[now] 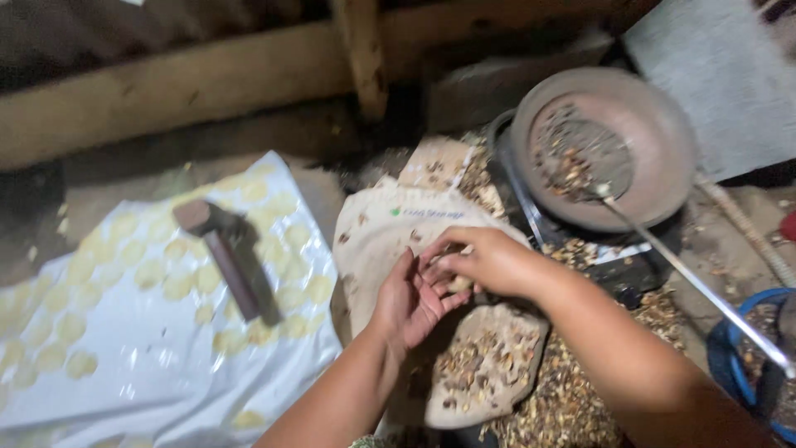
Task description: Cracking nuts with a wooden mallet and sorting the kernels onto a white sheet
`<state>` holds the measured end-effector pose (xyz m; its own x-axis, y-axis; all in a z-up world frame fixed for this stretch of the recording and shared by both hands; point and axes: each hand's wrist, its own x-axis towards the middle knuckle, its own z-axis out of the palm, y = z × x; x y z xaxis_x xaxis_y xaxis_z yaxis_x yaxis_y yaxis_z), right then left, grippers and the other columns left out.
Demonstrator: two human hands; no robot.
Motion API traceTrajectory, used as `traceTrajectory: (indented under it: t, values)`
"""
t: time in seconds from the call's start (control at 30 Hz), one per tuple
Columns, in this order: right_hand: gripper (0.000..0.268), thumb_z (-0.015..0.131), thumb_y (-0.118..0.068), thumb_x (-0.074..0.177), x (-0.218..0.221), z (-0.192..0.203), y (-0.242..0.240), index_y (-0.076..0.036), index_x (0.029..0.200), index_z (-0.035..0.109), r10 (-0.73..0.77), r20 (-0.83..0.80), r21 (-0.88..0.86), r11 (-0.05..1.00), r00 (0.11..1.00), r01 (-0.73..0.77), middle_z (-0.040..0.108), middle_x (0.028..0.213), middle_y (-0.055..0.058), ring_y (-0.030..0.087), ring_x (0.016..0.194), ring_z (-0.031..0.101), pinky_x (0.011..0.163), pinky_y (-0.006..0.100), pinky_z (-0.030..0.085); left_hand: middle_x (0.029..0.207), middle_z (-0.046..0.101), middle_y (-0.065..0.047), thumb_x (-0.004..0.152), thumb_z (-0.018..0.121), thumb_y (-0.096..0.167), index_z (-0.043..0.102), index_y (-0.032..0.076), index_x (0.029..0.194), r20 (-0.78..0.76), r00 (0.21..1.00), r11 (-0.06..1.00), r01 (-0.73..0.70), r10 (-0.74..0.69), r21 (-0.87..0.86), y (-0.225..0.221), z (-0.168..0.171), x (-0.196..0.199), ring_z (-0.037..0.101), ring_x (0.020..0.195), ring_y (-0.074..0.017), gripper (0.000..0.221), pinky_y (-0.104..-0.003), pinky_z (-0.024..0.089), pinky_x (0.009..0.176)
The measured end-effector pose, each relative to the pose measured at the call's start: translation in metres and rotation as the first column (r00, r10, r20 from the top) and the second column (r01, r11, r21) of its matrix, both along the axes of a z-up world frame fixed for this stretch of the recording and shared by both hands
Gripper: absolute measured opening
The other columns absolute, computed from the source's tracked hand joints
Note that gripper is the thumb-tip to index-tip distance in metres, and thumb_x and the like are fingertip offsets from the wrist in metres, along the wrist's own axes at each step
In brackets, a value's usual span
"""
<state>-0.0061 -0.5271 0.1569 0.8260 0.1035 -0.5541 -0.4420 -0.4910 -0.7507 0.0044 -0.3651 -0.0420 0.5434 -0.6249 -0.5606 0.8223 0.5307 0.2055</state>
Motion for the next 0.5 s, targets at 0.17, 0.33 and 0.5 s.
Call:
traceTrajectory:
  t: [0.17, 0.33, 0.5]
  values:
    - [0.056, 0.066, -0.038, 0.089, -0.024, -0.068, -0.009, -0.03, 0.143, 0.054, 0.331, 0.094, -0.579, 0.785, 0.939, -0.219, 0.056, 0.135, 0.017, 0.043, 0.118, 0.064, 0.094, 0.054, 0.059, 0.092, 0.069, -0.014, 0.106, 0.048, 0.019, 0.067, 0.003, 0.118, -0.284, 0.938, 0.978, -0.175, 0.201, 0.114, 0.058, 0.035, -0.031, 0.066, 0.078, -0.02, 0.028, -0.025, 0.055, 0.064]
    - [0.079, 0.08, -0.042, 0.081, -0.041, -0.102, -0.019, -0.034, 0.151, 0.044, 0.308, 0.052, -0.59, 0.777, 0.95, -0.219, 0.053, 0.139, 0.013, 0.042, 0.131, 0.055, 0.102, 0.056, 0.054, 0.083, 0.051, 0.0, 0.11, 0.046, 0.024, 0.062, 0.006, 0.122, -0.157, 0.984, 0.962, -0.037, 0.082, 0.269, 0.095, 0.049, -0.04, 0.045, 0.063, -0.0048, 0.027, -0.01, 0.035, 0.047]
    - [0.077, 0.084, -0.038, 0.078, -0.048, -0.106, -0.004, -0.019, 0.144, 0.049, 0.42, 0.192, -0.733, 0.662, 0.887, -0.154, 0.046, 0.132, 0.015, 0.042, 0.126, 0.054, 0.097, 0.05, 0.057, 0.093, 0.06, -0.003, 0.102, 0.057, 0.012, 0.066, 0.001, 0.133, 0.342, 0.904, 0.749, -0.037, -0.257, 0.662, 0.099, 0.089, -0.042, 0.056, 0.075, -0.0081, 0.034, -0.017, 0.05, 0.062]
